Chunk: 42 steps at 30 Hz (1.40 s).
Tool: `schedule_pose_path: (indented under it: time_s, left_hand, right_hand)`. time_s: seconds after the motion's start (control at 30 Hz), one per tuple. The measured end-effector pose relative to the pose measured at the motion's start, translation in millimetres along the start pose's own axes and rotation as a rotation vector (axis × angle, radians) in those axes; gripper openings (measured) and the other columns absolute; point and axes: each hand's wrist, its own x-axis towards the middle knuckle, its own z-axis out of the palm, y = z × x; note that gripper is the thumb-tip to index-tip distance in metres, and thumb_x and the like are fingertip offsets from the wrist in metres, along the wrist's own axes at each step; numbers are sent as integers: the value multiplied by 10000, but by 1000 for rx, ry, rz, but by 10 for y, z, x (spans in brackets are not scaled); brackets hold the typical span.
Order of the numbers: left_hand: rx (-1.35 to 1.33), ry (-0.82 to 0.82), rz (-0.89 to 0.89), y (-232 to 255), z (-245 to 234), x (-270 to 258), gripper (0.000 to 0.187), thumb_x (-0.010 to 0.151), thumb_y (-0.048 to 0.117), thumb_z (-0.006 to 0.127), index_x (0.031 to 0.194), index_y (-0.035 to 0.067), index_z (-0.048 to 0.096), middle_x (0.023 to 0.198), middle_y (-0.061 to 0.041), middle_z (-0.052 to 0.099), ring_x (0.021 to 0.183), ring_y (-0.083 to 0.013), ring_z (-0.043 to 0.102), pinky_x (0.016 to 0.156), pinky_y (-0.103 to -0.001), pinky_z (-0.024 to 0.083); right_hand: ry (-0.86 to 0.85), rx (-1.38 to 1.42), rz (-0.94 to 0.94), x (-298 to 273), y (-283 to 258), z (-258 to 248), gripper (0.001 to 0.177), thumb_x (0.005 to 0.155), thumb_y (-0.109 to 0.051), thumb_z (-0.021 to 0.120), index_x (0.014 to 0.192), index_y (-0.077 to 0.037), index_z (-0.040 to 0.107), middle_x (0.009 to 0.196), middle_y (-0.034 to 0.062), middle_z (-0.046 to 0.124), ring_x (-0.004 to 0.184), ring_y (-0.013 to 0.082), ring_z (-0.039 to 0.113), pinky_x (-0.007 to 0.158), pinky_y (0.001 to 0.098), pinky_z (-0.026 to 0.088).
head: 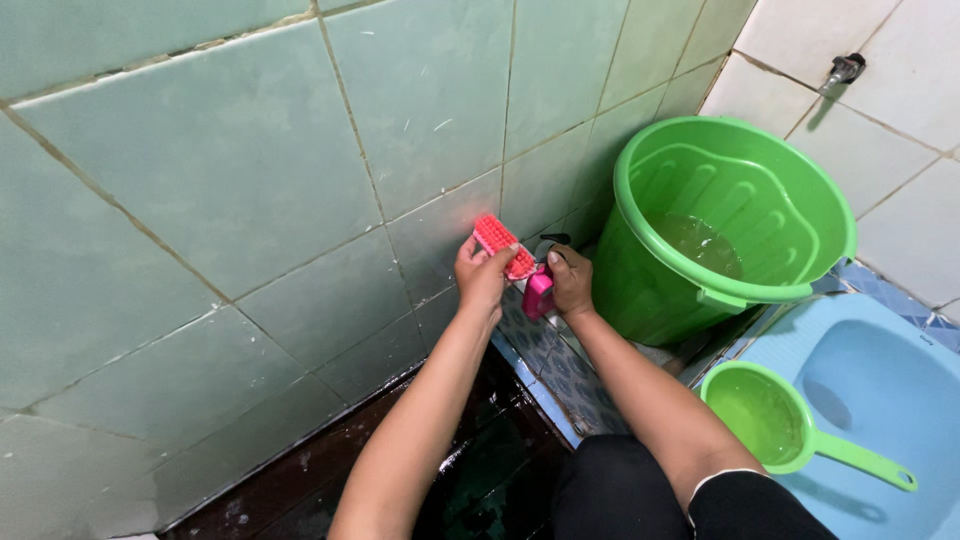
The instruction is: The person cleans a section of the restroom floor by pouring water from a green plastic scoop and scrubbing the surface with a small pink brush.
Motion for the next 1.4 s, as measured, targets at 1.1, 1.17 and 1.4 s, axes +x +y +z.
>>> schedule_pose_path:
  time_s: [1.1,1.17,1.4]
  left_hand:
    - [100,-203,21,-83,-103,-295,570,830,-56,738,1377,-65,575,1124,-145,742,947,-187,733,831,-335,613]
    - [100,-212,1,-54,-83,-360,587,815,-59,738,1377,-45,568,1131,-139,741,947,-186,736,828,-331,614]
    - [153,-221,-54,26,-38,-596,585,802,-35,743,1365,-45,584,1127,-134,734,931,-189,729,794,-335,613]
  right_hand:
    - [-48,23,31,29,-16,-36,325,968,-241,578,761,6,537,699,30,477,677,124,463,628,310,399]
    - [-48,23,25,37,-10,-34,322,968,-242,579,765,4,538,701,27,486,679,120,470,630,307,403]
    - [-51,-5,23,49,3,-42,331,974,-243,574,756,3,531,694,33,476,670,124,461,622,311,395]
